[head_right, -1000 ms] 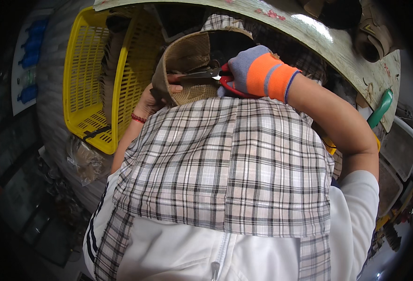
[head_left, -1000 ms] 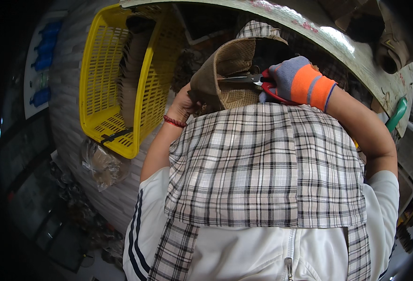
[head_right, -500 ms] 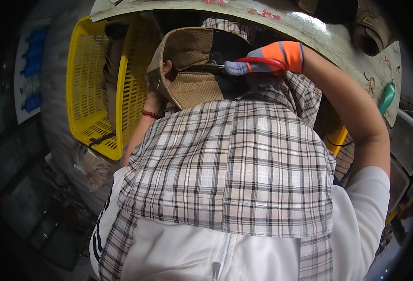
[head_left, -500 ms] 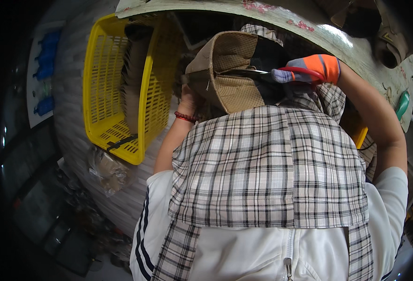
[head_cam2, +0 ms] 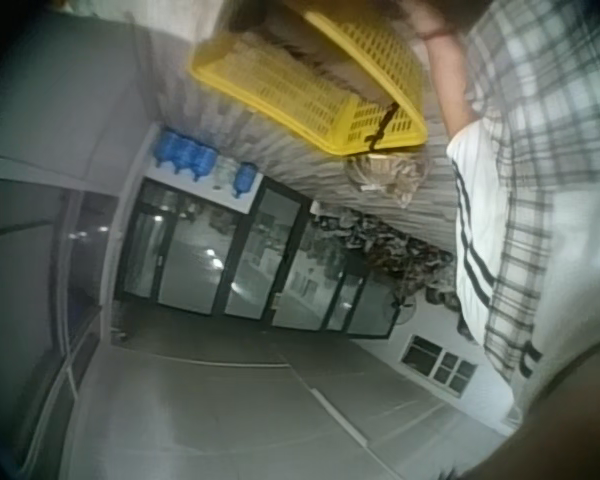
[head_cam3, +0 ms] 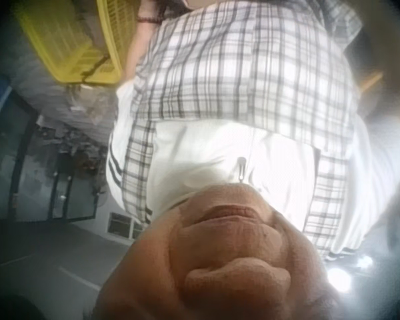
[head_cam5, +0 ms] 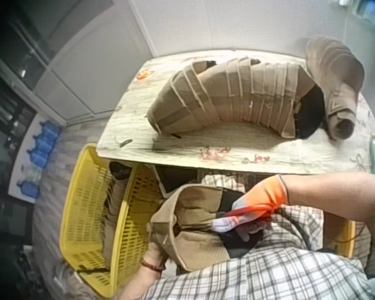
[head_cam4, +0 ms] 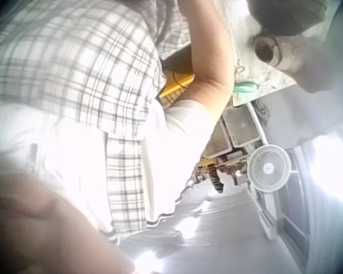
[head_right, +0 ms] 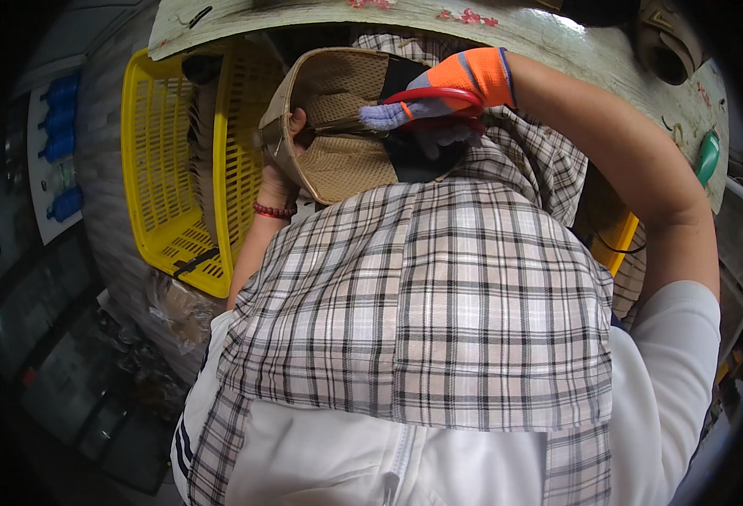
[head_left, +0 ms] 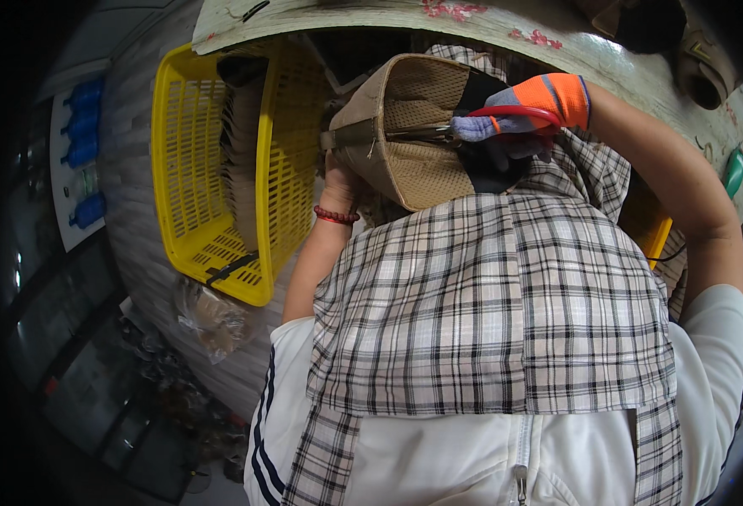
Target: The person trims the edges of corduroy fabric pieces using scissors and a rotary cutter. They cut along the ridges, remove excess material, and place the trimmed pieces into a yellow basket. The person also uses a rotary cutter to refine the edges of individual fabric pieces.
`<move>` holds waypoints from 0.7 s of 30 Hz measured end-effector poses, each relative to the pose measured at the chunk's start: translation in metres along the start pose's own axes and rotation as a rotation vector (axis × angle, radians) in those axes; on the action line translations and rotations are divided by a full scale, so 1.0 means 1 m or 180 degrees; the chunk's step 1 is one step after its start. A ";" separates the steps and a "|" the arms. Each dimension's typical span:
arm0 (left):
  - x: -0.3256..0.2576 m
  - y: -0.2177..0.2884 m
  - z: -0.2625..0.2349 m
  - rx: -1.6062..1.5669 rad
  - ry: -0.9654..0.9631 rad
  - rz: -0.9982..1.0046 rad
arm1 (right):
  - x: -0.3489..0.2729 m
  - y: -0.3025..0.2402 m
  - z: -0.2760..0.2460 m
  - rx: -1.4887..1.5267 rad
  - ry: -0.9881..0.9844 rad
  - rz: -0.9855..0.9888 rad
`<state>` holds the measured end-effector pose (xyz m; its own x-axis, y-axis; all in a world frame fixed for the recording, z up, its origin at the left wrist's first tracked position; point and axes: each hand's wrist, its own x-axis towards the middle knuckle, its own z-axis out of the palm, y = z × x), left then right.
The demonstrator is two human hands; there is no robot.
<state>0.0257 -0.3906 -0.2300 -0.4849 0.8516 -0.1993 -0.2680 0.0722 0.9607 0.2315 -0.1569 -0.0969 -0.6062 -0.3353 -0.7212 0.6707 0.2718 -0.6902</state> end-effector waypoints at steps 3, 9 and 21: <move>0.004 -0.003 -0.001 0.0069 -0.0042 -0.0173 | -0.002 -0.001 0.001 0.0000 0.0065 0.0012; 0.004 0.011 0.005 -0.0612 -0.0049 -0.0433 | 0.009 0.001 0.008 -0.0378 0.0449 -0.0038; -0.008 0.055 0.018 0.0370 -0.0316 -0.0907 | -0.020 0.017 0.063 -0.1444 0.1673 0.0906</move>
<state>0.0301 -0.3838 -0.1725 -0.3189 0.8346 -0.4491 -0.2817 0.3690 0.8857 0.2821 -0.2021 -0.0905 -0.6361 0.2477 -0.7307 0.6591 0.6669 -0.3477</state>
